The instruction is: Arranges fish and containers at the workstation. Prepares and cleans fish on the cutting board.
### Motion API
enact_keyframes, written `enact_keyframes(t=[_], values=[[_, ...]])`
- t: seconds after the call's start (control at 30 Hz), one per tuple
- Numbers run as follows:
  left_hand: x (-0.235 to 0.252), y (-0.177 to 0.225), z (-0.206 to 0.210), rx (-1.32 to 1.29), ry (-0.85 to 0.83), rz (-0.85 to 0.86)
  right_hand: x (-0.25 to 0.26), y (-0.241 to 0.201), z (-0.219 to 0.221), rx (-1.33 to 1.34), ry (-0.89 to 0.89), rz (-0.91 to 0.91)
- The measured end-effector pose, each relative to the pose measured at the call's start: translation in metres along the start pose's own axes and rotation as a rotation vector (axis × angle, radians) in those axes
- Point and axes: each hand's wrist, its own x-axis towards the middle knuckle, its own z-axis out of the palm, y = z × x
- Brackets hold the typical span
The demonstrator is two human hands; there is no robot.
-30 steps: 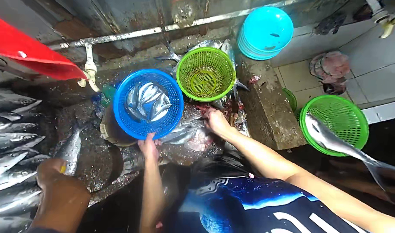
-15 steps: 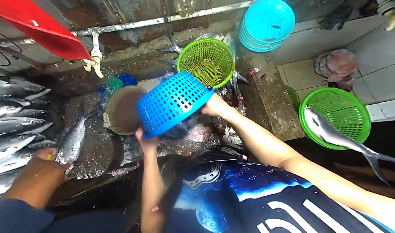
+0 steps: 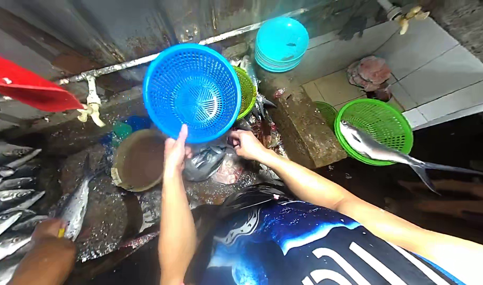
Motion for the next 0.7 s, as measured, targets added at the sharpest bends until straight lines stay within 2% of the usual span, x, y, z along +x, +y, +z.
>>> enact_keyframes(t=[0.07, 0.1, 0.17, 0.2, 0.27, 0.3, 0.33, 0.4, 0.43, 0.47, 0.5, 0.57, 0.6, 0.63, 0.7], values=[[0.008, 0.011, 0.005, 0.259, -0.233, 0.017, -0.006, 0.002, -0.002, 0.074, -0.025, 0.036], [0.005, 0.016, 0.006, 0.446, -0.249, 0.046, -0.009, 0.003, -0.005, 0.127, -0.016, 0.052], [-0.014, 0.024, 0.003, 0.821, -0.071, 0.111, -0.013, 0.006, -0.015, 0.297, 0.037, 0.067], [-0.028, 0.026, -0.003, 0.929, 0.047, 0.123, -0.014, 0.009, -0.019, 0.421, 0.053, 0.068], [-0.059, 0.026, -0.022, 1.000, 0.231, 0.125, -0.018, 0.016, -0.023, 0.708, 0.058, 0.050], [-0.072, 0.022, -0.034, 1.021, 0.258, 0.084, -0.017, 0.016, -0.025, 0.835, 0.044, 0.057], [-0.082, 0.016, -0.045, 1.066, 0.226, 0.008, -0.012, 0.013, -0.024, 0.934, 0.039, 0.063], [-0.093, -0.009, -0.065, 1.142, -0.007, -0.179, 0.000, 0.002, -0.022, 1.028, 0.030, 0.056], [-0.091, -0.024, -0.075, 1.113, -0.167, -0.233, 0.006, -0.007, -0.021, 1.022, 0.028, 0.024], [-0.087, -0.038, -0.083, 0.971, -0.288, -0.230, 0.011, -0.019, -0.021, 0.974, 0.028, -0.028], [-0.084, -0.048, -0.087, 0.700, -0.277, -0.193, 0.015, -0.035, -0.023, 0.889, 0.024, -0.107], [-0.079, -0.048, -0.077, 0.051, 0.023, -0.078, 0.015, -0.080, -0.033, 0.698, -0.043, -0.339], [-0.077, -0.041, -0.068, -0.166, 0.102, 0.025, 0.009, -0.107, -0.039, 0.629, -0.105, -0.453], [-0.077, -0.037, -0.059, -0.281, 0.081, 0.146, 0.002, -0.134, -0.042, 0.583, -0.163, -0.556], [-0.080, -0.032, -0.037, -0.293, -0.051, 0.350, 0.000, -0.172, -0.047, 0.539, -0.248, -0.707]])
